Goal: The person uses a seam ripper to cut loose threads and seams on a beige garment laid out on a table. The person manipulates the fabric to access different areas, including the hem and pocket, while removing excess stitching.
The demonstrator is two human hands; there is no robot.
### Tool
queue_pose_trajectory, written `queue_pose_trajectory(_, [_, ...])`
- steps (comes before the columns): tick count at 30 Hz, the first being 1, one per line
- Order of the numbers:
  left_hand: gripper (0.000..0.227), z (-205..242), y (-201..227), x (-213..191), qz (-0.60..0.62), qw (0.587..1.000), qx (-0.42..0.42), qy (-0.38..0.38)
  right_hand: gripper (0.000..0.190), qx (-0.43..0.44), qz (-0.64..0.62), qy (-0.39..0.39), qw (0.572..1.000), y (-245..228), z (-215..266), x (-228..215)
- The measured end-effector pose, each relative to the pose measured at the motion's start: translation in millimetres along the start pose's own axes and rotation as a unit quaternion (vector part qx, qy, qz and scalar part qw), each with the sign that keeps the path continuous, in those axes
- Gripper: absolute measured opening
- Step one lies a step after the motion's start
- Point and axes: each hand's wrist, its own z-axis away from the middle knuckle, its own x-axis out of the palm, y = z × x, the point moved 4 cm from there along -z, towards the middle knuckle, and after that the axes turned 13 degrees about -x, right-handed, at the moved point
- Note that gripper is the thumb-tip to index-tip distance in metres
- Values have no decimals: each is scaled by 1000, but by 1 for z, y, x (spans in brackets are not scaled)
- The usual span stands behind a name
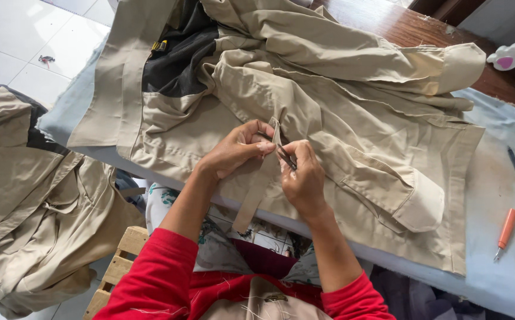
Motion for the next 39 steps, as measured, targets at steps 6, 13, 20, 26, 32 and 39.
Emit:
queue_pose_trajectory(6, [38, 0, 1, 1, -4, 1000, 12, 0, 12, 101, -142, -29, 984, 5, 15, -13])
queue_pose_trajectory(13, [36, -3, -1, -1, -11, 1000, 8, 2, 20, 115, -237, -88, 961, -11, 8, -27])
queue_pose_trajectory(20, [42, 2, 1, -1, -1, 1000, 0, -6, 7, -26, -38, -2, 999, -10, -12, -10])
queue_pose_trajectory(26, [44, -1, 2, 0, -34, 999, -14, 23, 8, 58, -36, 18, 997, 10, 0, 3])
queue_pose_trajectory(32, [42, 2, -2, 1, -13, 1000, -16, 16, 13, 196, -203, -4, 959, 35, 22, 11])
queue_pose_trajectory(39, [40, -11, -13, -12, -1, 1000, -15, 1, 13, 250, -250, 22, 935, 19, 14, -2])
